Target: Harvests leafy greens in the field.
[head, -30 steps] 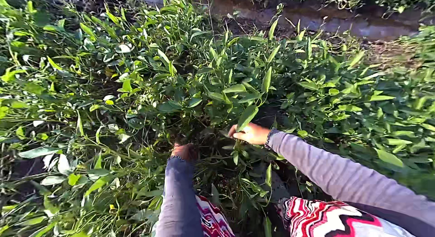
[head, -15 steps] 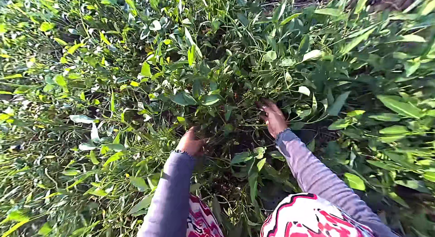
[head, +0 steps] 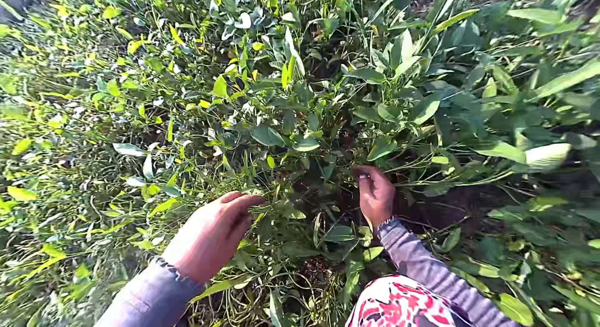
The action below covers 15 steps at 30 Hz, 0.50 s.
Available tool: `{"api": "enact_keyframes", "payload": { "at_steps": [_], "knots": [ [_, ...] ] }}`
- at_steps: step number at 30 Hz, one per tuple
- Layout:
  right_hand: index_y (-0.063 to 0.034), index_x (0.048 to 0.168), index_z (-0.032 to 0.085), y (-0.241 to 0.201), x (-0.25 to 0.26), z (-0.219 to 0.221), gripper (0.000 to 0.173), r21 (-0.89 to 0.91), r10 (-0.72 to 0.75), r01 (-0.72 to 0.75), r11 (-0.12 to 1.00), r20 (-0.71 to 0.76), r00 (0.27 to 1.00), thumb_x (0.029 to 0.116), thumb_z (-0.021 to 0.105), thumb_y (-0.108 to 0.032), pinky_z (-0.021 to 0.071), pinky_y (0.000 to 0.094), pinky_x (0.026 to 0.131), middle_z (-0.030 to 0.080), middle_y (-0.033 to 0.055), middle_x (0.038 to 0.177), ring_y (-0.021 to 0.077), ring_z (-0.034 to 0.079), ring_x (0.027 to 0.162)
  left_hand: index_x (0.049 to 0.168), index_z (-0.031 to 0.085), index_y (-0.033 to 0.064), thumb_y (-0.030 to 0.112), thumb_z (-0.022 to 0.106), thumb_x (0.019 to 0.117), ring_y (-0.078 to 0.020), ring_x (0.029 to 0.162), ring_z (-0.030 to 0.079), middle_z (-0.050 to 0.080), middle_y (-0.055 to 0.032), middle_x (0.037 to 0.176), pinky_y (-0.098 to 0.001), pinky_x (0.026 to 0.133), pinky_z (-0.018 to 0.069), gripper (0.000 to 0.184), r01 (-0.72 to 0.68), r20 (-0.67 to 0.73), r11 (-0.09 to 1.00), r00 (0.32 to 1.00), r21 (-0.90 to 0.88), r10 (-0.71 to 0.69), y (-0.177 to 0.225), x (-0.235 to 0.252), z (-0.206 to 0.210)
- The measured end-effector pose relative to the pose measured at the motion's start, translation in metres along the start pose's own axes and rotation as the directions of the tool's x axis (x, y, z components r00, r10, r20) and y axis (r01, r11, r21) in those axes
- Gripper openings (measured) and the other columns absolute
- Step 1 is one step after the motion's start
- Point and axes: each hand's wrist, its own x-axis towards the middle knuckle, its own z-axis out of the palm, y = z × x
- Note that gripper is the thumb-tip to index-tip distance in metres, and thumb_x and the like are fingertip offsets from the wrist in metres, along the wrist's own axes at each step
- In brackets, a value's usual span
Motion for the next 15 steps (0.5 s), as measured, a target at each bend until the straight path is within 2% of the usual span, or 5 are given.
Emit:
{"api": "enact_keyframes", "payload": {
  "at_steps": [3, 6, 9, 13, 15],
  "knots": [
    [0.0020, 0.131, 0.056, -0.034, 0.021, 0.018, 0.031, 0.394, 0.575, -0.639, 0.660, 0.283, 0.768, 0.1101, 0.037, -0.009, 0.0587, 0.0304, 0.089, 0.072, 0.0090, 0.114, 0.0120, 0.071, 0.096, 0.126, 0.072, 0.0152, 0.010, 0.063, 0.0977, -0.0224, 0.081, 0.070, 0.070, -0.0075, 0.104, -0.0481, 0.073, 0.0604, 0.030, -0.064, -0.021, 0.996, 0.998, -0.059, 0.063, 0.038, 0.040, 0.033],
    [0.0012, 0.131, 0.052, -0.040, 0.033, 0.033, 0.031, 0.471, 0.735, -0.793, 0.386, 0.363, 0.573, 0.1120, 0.035, -0.017, 0.0600, 0.0289, 0.083, 0.071, 0.0125, 0.109, 0.0157, 0.073, 0.091, 0.137, 0.064, 0.0118, 0.008, 0.058, 0.1010, -0.0353, 0.111, 0.069, 0.065, -0.0170, 0.132, -0.0563, 0.096, 0.0553, 0.037, 0.114, 0.107, 0.992, 0.988, -0.051, -0.109, 0.057, 0.086, 0.080],
    [0.0054, 0.131, 0.049, -0.036, 0.043, 0.024, 0.031, 0.500, 0.812, -0.820, 0.278, 0.334, 0.479, 0.1095, 0.036, -0.014, 0.0601, 0.0315, 0.082, 0.070, 0.0187, 0.111, 0.0212, 0.073, 0.093, 0.149, 0.054, 0.0125, 0.008, 0.059, 0.0991, -0.0418, 0.128, 0.060, 0.057, -0.0185, 0.146, -0.0634, 0.105, 0.0468, 0.050, 0.472, 0.252, 0.880, 0.846, 0.054, -0.470, 0.039, 0.089, 0.120],
    [0.0078, 0.131, 0.055, -0.042, 0.041, 0.024, 0.031, 0.087, 0.652, -0.717, 0.692, 0.352, 0.672, 0.1110, 0.042, -0.012, 0.0607, 0.0347, 0.087, 0.069, 0.0182, 0.117, 0.0211, 0.073, 0.097, 0.138, 0.064, 0.0102, 0.015, 0.058, 0.1019, -0.0409, 0.128, 0.060, 0.063, -0.0214, 0.137, -0.0607, 0.109, 0.0451, 0.037, 0.605, 0.222, 0.785, 0.790, -0.136, -0.571, -0.024, 0.026, 0.163],
    [0.0032, 0.127, 0.065, -0.060, 0.053, 0.033, 0.030, -0.383, 0.455, -0.280, 0.880, 0.516, 0.726, 0.1091, 0.049, -0.015, 0.0579, 0.0409, 0.097, 0.071, 0.0188, 0.118, 0.0237, 0.072, 0.106, 0.140, 0.063, 0.0090, 0.016, 0.055, 0.1040, -0.0405, 0.129, 0.060, 0.063, -0.0220, 0.137, -0.0598, 0.110, 0.0450, 0.037, 0.596, 0.221, 0.770, 0.802, -0.227, -0.555, -0.027, 0.008, 0.177]
  ]
}}
